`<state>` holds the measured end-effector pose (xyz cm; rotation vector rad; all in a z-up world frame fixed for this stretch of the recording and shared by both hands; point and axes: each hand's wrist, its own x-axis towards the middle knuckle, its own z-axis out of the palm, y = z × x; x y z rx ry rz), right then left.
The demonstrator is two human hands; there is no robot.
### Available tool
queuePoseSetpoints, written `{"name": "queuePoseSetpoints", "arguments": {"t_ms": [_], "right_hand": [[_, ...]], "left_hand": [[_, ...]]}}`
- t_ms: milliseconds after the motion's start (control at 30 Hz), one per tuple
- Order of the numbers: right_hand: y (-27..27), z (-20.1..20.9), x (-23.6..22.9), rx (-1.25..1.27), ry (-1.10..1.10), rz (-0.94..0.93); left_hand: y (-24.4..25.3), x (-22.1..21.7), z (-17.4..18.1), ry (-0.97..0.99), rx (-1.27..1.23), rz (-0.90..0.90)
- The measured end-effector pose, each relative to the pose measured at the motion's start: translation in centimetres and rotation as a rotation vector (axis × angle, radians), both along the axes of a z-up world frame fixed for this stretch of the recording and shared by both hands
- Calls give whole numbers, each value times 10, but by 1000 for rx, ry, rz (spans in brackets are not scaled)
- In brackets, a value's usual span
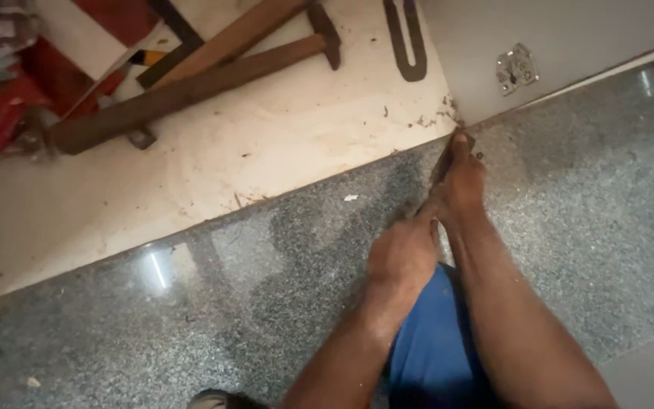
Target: The person uses a metal scraper to remove debris and wood shavings from the floor and the bottom edge of a wooden cabinet.
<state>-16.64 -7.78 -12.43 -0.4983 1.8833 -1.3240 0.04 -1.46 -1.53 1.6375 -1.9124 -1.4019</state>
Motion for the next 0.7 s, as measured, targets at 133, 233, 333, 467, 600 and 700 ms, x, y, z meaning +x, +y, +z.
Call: {"name": "queuePoseSetpoints", "arguments": {"t_ms": [133, 233, 333, 467, 600, 700], "right_hand": [[-2, -5, 11, -50, -58, -42], [-13, -8, 17, 30, -53, -154], [-28, -13, 30, -185, -208, -256], [-25, -8, 45, -192, -240, -117], [6, 9, 45, 83, -112, 128], [19, 21, 57, 102, -281, 183]], "left_hand": [[-11, 10, -1, -52, 155, -130], [-33, 28, 0, -60, 125, -206], [-65, 55, 1, -18, 18, -315], [-60, 72, 17, 60, -201, -283], [-16, 73, 26, -99, 174, -184], [4, 78, 22, -111, 14, -108]]}}
